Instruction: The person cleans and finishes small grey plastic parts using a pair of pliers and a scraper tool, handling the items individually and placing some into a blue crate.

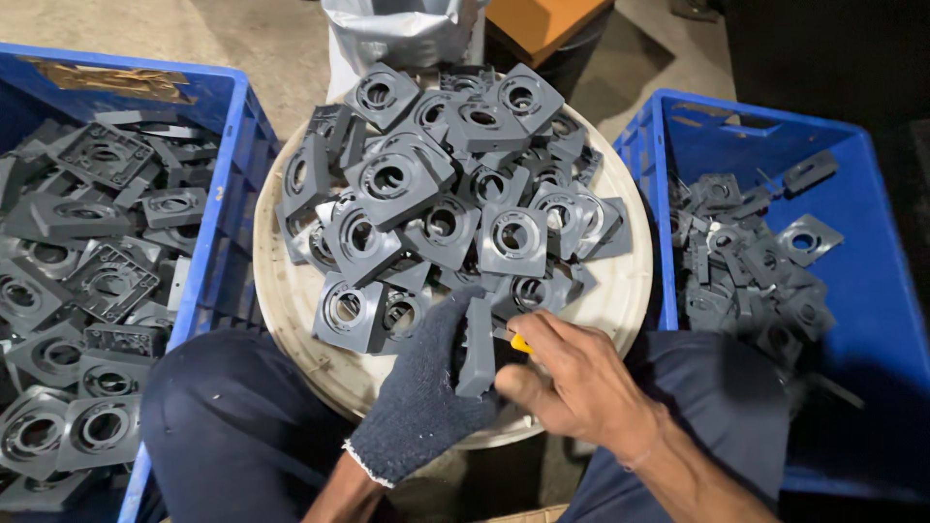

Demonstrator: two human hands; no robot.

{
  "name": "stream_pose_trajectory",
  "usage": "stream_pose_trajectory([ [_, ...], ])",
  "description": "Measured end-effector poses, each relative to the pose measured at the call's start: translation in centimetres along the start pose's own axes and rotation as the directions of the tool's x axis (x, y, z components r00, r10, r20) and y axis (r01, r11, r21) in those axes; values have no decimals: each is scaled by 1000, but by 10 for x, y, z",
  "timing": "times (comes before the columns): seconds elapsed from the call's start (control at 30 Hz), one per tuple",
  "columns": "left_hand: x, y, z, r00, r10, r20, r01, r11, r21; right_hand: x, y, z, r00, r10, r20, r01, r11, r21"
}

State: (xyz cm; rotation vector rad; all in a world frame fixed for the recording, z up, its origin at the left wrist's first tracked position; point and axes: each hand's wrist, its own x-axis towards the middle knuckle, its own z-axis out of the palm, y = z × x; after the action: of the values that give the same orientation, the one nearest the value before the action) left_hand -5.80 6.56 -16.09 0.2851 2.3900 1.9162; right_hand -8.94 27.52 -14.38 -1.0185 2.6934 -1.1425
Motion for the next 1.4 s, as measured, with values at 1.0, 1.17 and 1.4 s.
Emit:
stream_pose_trajectory([
  [1.0, -8, -4, -7, 999, 14, 33, -19, 986, 165, 2, -8, 32, 977, -145, -155, 88, 942, -324],
  [1.17, -3, 1, -3, 995, -36, -98, 54, 981, 188, -6, -4, 36, 984, -31, -177, 44, 997, 71],
  [1.4, 3, 9, -16, 912, -367, 185, 411, 810, -417, 9, 18, -8, 947, 299, 116, -305, 729, 613],
])
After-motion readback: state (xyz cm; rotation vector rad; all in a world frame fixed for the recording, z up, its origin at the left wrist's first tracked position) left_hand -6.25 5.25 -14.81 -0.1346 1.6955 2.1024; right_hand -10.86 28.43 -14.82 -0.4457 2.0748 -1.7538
